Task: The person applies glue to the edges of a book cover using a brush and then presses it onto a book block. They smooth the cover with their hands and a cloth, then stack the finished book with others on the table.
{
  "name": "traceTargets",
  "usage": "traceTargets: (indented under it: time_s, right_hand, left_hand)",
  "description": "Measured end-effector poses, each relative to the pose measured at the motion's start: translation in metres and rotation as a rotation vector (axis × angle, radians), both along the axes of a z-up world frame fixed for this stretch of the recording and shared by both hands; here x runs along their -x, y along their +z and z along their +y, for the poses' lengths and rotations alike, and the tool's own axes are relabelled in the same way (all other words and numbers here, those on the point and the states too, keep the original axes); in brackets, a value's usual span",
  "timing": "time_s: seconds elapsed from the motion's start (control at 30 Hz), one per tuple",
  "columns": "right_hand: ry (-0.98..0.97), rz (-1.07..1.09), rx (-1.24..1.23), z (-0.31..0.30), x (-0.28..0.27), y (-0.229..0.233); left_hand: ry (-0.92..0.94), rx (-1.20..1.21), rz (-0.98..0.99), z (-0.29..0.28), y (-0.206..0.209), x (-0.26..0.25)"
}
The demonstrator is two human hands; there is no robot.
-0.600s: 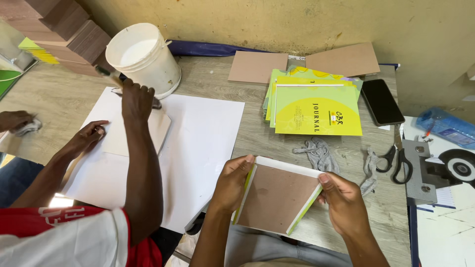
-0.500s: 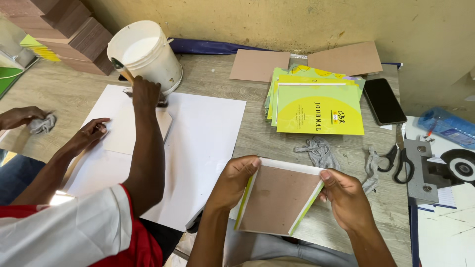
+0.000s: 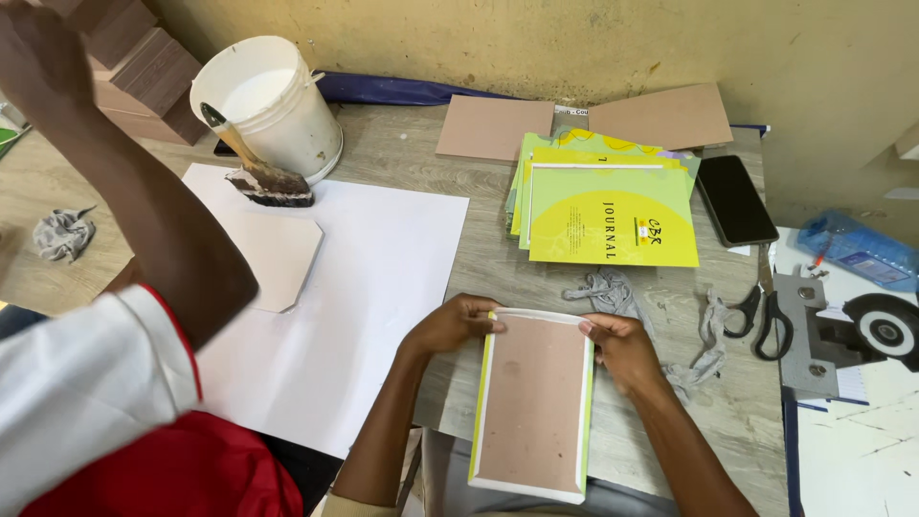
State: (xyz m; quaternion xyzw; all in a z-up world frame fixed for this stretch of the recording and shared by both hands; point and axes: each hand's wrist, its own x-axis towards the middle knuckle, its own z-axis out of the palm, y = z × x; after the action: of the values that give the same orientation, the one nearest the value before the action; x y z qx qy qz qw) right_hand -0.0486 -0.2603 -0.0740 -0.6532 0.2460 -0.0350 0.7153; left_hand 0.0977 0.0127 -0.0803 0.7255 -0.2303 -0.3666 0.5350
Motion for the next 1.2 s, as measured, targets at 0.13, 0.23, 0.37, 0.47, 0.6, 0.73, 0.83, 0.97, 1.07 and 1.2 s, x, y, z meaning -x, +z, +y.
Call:
traceTargets:
  time_s: [0.13,0.23,0.37,0.47,0.6,0.73,0.83,0.97,1.07,1.2]
  right_hand:
    - [-0.048,0.027,0.14,-0.021,-0.044,-0.051]
    - [-0.035,0.041,0.325,-0.028,-0.057,-0.055]
    - [0.084,0.047,0.365,-0.028,-0.05,-0.034]
    - [0.239,-0.031,0.918,-0.011,-0.027,-0.038]
    - [0.199,-0.236,1.56,0.034,-0.004,-0.07]
    - [0.235,-0.156,1.565,0.048,0.003,-0.063]
    - [0.22,-0.193,1.657,0.053,-0.005,-0.048]
    - [0.287,-0.154,1.64,0.061,0.012,-0.051]
    - [0.289,-0.146,1.643,0.064,0.018,-0.051]
    - [0.233,-0.133,1.589,0.073,0.04,-0.045]
  left_hand:
    - [0.034,-0.153,-0.251,-0.026,0.009,0.003]
    - [0.111,-0.397,-0.692,-0.034,-0.049,-0.008]
    - [0.209,-0.502,-0.775,-0.035,-0.028,0.013]
    - [0.215,-0.517,-0.984,-0.049,-0.011,0.04]
    - [0.123,-0.571,-1.036,-0.093,-0.036,0.083]
    - [0.196,-0.282,-1.175,-0.093,-0.011,0.084]
    - [0.249,-0.279,-1.24,-0.098,-0.011,0.072]
    - [0.27,-0.302,-1.249,-0.097,-0.014,0.074]
    - [0.282,-0.268,-1.299,-0.094,-0.015,0.077]
    - [0.165,-0.256,-1.341,-0.079,-0.025,0.084]
